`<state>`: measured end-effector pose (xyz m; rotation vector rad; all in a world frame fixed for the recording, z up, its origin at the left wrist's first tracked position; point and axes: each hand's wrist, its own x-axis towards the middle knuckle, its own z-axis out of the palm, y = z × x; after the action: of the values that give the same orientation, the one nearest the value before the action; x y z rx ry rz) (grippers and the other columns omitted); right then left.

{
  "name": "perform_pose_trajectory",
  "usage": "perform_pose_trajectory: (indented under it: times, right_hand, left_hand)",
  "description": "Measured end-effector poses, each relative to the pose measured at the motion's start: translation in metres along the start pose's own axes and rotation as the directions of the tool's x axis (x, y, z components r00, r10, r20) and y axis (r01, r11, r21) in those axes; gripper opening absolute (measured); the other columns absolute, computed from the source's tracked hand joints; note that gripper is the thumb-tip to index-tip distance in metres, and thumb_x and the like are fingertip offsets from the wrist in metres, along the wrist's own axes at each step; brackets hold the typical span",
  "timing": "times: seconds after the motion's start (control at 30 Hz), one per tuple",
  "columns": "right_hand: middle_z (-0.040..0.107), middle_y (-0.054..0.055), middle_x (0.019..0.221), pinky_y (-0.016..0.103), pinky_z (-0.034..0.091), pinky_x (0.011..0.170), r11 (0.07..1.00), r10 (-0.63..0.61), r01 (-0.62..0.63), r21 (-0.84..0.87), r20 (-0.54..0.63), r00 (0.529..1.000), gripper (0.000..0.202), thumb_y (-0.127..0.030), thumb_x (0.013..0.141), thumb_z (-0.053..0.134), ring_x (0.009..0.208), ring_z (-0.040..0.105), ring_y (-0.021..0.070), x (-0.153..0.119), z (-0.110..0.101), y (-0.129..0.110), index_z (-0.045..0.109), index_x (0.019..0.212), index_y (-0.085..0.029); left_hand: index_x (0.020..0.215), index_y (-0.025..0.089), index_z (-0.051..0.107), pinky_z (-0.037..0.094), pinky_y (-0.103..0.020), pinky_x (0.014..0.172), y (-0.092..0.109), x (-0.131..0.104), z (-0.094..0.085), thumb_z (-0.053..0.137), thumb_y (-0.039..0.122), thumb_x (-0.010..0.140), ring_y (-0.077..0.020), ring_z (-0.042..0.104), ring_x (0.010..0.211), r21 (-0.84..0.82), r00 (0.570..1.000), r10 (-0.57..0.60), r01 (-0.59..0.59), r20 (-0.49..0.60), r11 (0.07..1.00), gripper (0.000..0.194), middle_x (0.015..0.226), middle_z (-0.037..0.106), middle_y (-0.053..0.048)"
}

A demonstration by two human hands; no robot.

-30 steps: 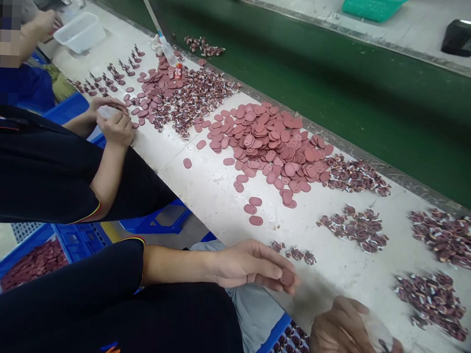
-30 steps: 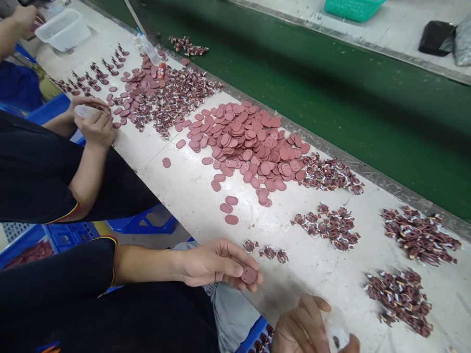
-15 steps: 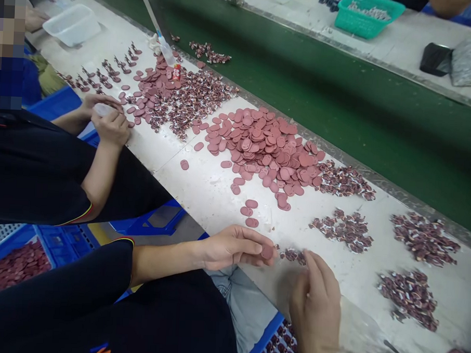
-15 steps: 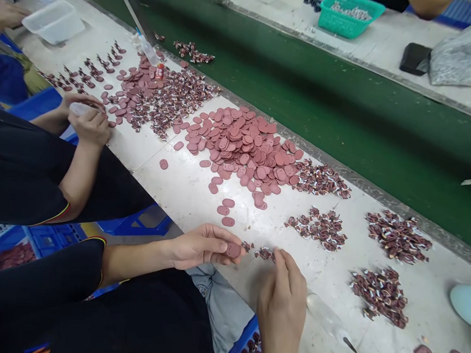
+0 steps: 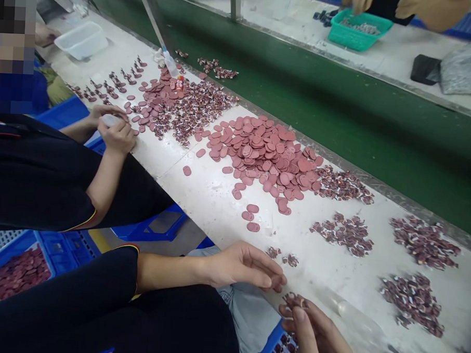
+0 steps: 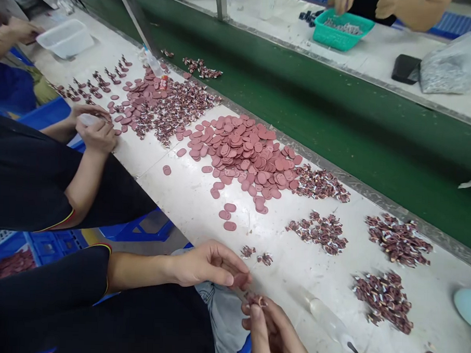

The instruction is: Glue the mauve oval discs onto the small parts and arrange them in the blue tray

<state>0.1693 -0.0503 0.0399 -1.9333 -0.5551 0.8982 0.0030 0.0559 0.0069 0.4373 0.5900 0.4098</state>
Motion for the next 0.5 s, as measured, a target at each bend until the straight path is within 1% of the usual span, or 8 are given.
perform_pose_trajectory:
  times: [0.07,0.1,0.2,0.23,0.3,0.37,0.4,0.5]
  right_hand:
    - [0.076,0.001,0.076,0.033,0.062,0.057,0.999,-0.010,0.009,0.042,0.018,1.000,0.029,-0.052,0.065,0.081,0.059,0.069,0.0195,-0.007,0.006,-0.003,0.077,0.086,-0.033]
    - [0.076,0.001,0.074,0.032,0.062,0.057,0.999,-0.016,0.014,0.052,0.037,0.999,0.028,-0.051,0.064,0.081,0.057,0.068,0.0194,-0.007,0.007,-0.003,0.078,0.085,-0.033]
    - [0.077,0.004,0.075,0.034,0.063,0.052,0.999,-0.034,0.029,0.038,0.137,0.990,0.030,-0.049,0.061,0.083,0.056,0.070,0.0232,-0.001,0.006,-0.001,0.078,0.086,-0.032]
    - [0.077,0.004,0.074,0.035,0.063,0.052,0.999,-0.040,0.034,0.040,0.151,0.988,0.031,-0.049,0.060,0.084,0.055,0.070,0.0238,0.000,0.006,-0.001,0.078,0.086,-0.032]
    - [0.076,0.003,0.072,0.032,0.063,0.054,0.998,-0.041,0.035,0.055,0.105,0.994,0.031,-0.049,0.062,0.083,0.055,0.069,0.0212,-0.001,0.007,-0.004,0.077,0.086,-0.031]
    - [0.075,0.002,0.070,0.030,0.063,0.056,0.998,-0.029,0.028,0.063,0.015,0.999,0.030,-0.049,0.064,0.084,0.056,0.068,0.0183,-0.006,0.010,-0.011,0.076,0.084,-0.029]
    - [0.075,0.002,0.070,0.029,0.063,0.057,0.997,-0.023,0.023,0.069,-0.009,1.000,0.030,-0.049,0.064,0.084,0.056,0.068,0.0175,-0.008,0.013,-0.015,0.076,0.083,-0.028]
    - [0.075,0.001,0.070,0.026,0.062,0.057,0.993,0.003,-0.001,0.118,-0.015,1.000,0.032,-0.049,0.061,0.086,0.055,0.068,0.0164,-0.015,0.018,-0.025,0.075,0.081,-0.026]
  left_hand:
    - [0.111,0.008,0.076,0.056,-0.026,0.095,-0.001,0.000,0.003,0.090,0.027,0.070,-0.0145,0.073,0.096,0.002,1.000,-0.018,0.018,0.019,1.000,0.048,0.107,0.076,-0.013]
    - [0.110,0.008,0.076,0.057,-0.025,0.094,-0.001,0.001,0.004,0.090,0.027,0.068,-0.0140,0.073,0.095,-0.003,0.999,-0.030,0.030,0.028,1.000,0.048,0.106,0.076,-0.013]
    - [0.106,0.008,0.076,0.057,-0.024,0.089,-0.003,0.002,0.007,0.093,0.027,0.063,-0.0131,0.073,0.091,-0.017,0.998,-0.058,0.059,0.025,0.998,0.050,0.102,0.077,-0.011]
    - [0.105,0.008,0.076,0.057,-0.024,0.089,-0.003,0.002,0.008,0.094,0.027,0.062,-0.0132,0.073,0.090,-0.021,0.998,-0.065,0.066,0.013,0.998,0.051,0.101,0.077,-0.010]
    - [0.101,0.008,0.075,0.057,-0.026,0.091,-0.005,0.002,0.009,0.095,0.026,0.059,-0.0135,0.073,0.089,-0.026,0.998,-0.063,0.063,-0.018,0.998,0.049,0.101,0.077,-0.010]
    - [0.093,0.007,0.076,0.057,-0.028,0.094,-0.005,0.001,0.011,0.095,0.025,0.060,-0.0145,0.073,0.090,-0.018,0.999,-0.038,0.037,-0.028,0.999,0.043,0.102,0.077,-0.012]
    - [0.089,0.006,0.076,0.057,-0.029,0.095,-0.005,0.001,0.012,0.094,0.025,0.061,-0.0154,0.073,0.092,-0.004,1.000,-0.014,0.014,-0.022,1.000,0.039,0.103,0.077,-0.013]
    - [0.082,0.005,0.077,0.056,-0.031,0.099,-0.004,-0.001,0.015,0.091,0.027,0.066,-0.0183,0.074,0.097,0.048,0.999,0.053,-0.053,0.001,0.997,0.031,0.107,0.077,-0.016]
